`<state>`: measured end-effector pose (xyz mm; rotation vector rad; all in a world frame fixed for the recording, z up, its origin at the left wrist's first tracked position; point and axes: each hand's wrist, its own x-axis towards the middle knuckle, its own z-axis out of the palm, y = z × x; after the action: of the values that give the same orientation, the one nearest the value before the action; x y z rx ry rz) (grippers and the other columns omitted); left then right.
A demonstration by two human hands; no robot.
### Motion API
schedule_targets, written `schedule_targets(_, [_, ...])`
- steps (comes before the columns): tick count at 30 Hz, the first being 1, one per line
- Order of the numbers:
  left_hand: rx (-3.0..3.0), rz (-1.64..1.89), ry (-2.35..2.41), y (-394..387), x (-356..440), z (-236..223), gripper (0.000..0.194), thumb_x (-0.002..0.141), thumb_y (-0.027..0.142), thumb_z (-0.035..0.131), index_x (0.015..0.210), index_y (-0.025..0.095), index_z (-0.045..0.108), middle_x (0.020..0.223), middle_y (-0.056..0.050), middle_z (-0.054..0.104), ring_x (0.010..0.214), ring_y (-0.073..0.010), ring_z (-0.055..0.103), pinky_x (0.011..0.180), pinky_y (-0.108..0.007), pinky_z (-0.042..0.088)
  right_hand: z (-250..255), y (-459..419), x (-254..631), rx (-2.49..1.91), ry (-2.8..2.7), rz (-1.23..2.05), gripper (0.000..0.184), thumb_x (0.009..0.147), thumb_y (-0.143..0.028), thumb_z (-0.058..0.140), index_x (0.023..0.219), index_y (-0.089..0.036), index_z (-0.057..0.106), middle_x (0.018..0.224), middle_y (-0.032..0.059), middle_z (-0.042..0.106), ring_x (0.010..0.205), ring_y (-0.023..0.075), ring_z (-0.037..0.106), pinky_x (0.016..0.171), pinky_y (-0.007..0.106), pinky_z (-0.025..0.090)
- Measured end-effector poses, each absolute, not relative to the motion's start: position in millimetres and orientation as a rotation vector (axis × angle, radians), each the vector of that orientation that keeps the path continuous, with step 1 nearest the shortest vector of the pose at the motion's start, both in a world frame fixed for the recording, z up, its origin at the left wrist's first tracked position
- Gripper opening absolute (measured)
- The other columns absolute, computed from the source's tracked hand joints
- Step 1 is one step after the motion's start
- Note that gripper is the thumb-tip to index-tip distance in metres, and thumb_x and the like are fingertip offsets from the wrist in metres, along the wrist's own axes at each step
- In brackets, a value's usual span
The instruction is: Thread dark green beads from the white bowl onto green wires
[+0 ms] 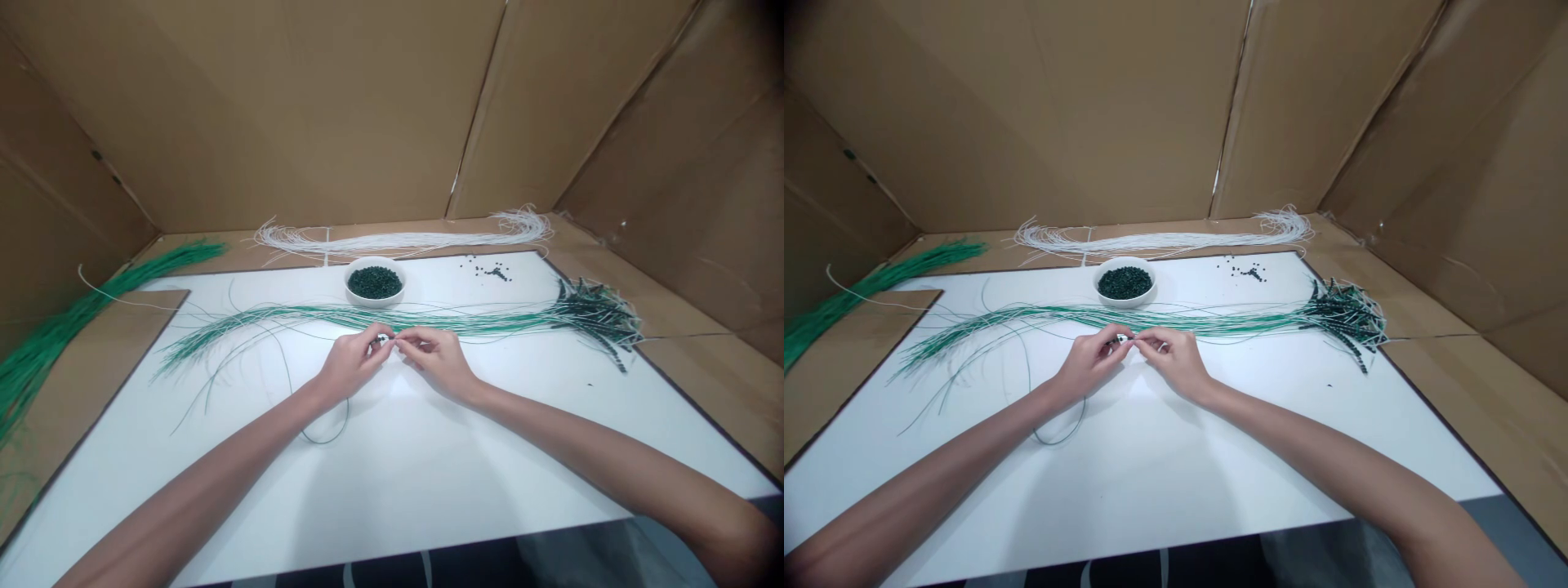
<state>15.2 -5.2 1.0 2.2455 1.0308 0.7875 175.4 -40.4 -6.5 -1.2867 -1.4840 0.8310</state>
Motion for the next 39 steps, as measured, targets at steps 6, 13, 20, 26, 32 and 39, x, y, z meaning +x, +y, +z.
schedule_targets(6, [2.184, 0.903, 1.04, -3, 15, 0, 0.009, 0.078, 0.023, 0.044, 0.078, 0.017, 0.051, 0.063, 0.004, 0.051, 0.05, -0.0061, 0.039, 0.051, -0.017, 0.032, -5, -41, 175, -1.336, -1.49, 0.795, 0.017, 0.073, -0.03, 0.056, 0.074, -0.016, 0.066, 0.066, 0.0033, 0.063, 0.057, 0.0129, 0.056, 0.05, 0.022, 0.042])
schedule_targets(13, [2.12, 0.913, 1.014, -3, 14, 0, 0.009, 0.074, 0.02, 0.048, 0.083, 0.018, 0.049, 0.064, 0.005, 0.049, 0.048, -0.0055, 0.035, 0.05, -0.017, 0.031, -7, -40, 176, -1.329, -1.454, 0.793, 0.019, 0.073, -0.032, 0.056, 0.075, -0.016, 0.066, 0.071, 0.0042, 0.064, 0.058, 0.0127, 0.055, 0.048, 0.021, 0.041])
schedule_targets(20, [2.119, 0.975, 1.065, -4, 15, 4, 0.014, 0.08, 0.028, 0.046, 0.079, 0.017, 0.055, 0.07, 0.002, 0.056, 0.05, -0.0065, 0.036, 0.052, -0.018, 0.032, -9, -37, 178, -1.254, -1.288, 0.901, 0.024, 0.071, -0.034, 0.058, 0.085, -0.019, 0.069, 0.087, 0.0056, 0.063, 0.052, 0.0089, 0.051, 0.046, 0.022, 0.046])
schedule_targets(26, [2.024, 1.048, 1.124, -3, 15, 3, 0.014, 0.079, 0.028, 0.047, 0.08, 0.016, 0.053, 0.07, 0.001, 0.056, 0.049, -0.0063, 0.034, 0.05, -0.018, 0.031, -9, -34, 179, -1.19, -1.185, 1.014, 0.025, 0.068, -0.033, 0.062, 0.088, -0.019, 0.069, 0.088, 0.0056, 0.06, 0.051, 0.007, 0.05, 0.048, 0.024, 0.047])
schedule_targets(32, [2.025, 1.042, 1.109, -3, 15, 3, 0.014, 0.079, 0.027, 0.046, 0.081, 0.016, 0.054, 0.07, 0.001, 0.057, 0.049, -0.0065, 0.035, 0.05, -0.019, 0.032, -17, -32, 179, -1.084, -1.081, 1.137, 0.024, 0.066, -0.032, 0.065, 0.084, -0.018, 0.069, 0.073, 0.0053, 0.063, 0.062, 0.0127, 0.053, 0.044, 0.022, 0.044])
schedule_targets(39, [2.02, 1.047, 1.101, -4, 15, 3, 0.014, 0.079, 0.027, 0.047, 0.08, 0.016, 0.055, 0.069, 0.0, 0.057, 0.049, -0.0063, 0.035, 0.05, -0.018, 0.032, -13, -33, 179, -1.053, -1.045, 1.19, 0.022, 0.061, -0.027, 0.069, 0.08, -0.017, 0.064, 0.07, 0.0043, 0.065, 0.063, 0.0137, 0.056, 0.042, 0.02, 0.043])
